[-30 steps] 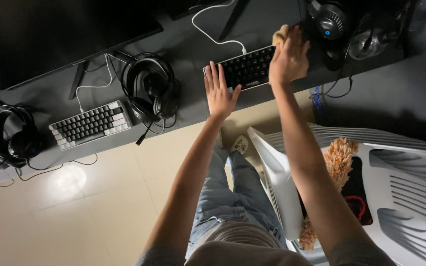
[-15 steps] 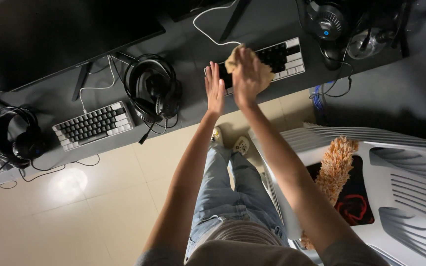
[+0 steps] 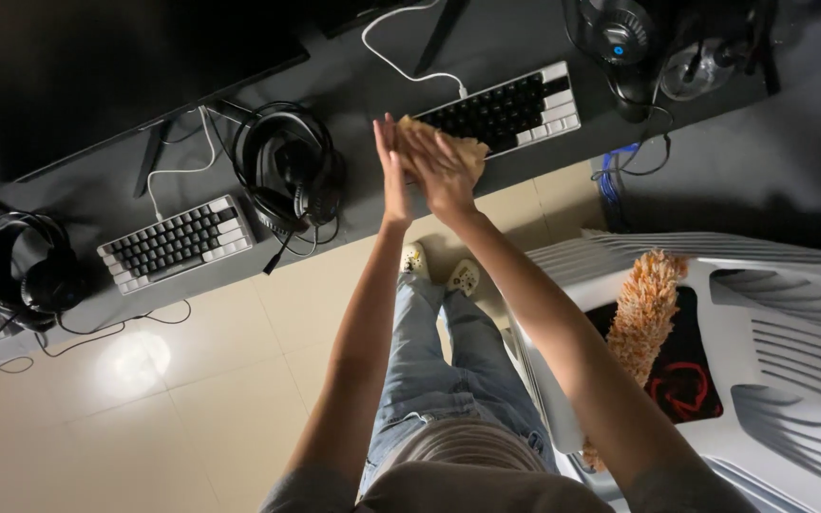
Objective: The person cleans a computer desk area using a cloth and a spray bottle. They wipe the desk surface, a keyboard, and a pair of headphones, moving items aside as needed to reach different areas.
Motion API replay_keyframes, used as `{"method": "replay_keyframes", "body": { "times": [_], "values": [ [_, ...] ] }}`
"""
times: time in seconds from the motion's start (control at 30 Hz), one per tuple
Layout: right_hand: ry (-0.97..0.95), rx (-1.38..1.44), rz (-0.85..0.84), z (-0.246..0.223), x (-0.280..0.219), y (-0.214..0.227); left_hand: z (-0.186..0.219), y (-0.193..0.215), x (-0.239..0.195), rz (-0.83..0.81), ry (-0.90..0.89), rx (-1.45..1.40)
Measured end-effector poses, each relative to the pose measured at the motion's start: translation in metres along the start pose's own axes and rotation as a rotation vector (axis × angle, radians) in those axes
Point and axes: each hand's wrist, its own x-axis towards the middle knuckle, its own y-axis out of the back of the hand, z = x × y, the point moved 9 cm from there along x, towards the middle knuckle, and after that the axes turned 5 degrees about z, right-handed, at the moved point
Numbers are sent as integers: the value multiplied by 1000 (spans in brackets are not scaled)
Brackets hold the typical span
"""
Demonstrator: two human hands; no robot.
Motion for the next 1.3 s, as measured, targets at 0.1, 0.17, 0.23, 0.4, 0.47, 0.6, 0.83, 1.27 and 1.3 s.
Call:
{"method": "replay_keyframes", "body": {
  "times": [0.1,0.17,0.23,0.4,0.47,0.6,0.83,1.27,1.3],
  "values": [
    [64,51,-52,5,-10,0,3,5,1,-6,25,-20],
    [93,60,-90,8,-19,2,-3,6,-1,-8,54,-33],
    [184,48,-234,1,-24,-2,-5,11,2,32,-13,182],
    [-70,362,-168,20,-48,35,6,-30,2,-64,-128,669],
    [-274,494,-125,54,-86,31,9,-58,5,-142,-135,798],
    [-1299,1081,208,143,-185,25,-2,-117,13,-318,-237,1142],
    [-967,1651,673,169,-211,95,-30,-182,32,-543,-159,1487],
    [-686,1993,683,129,-204,132,-40,-176,39,-571,-259,1492],
    [-816,1942,716,134,-210,127,-32,-177,34,-584,-264,1454]
  ]
}}
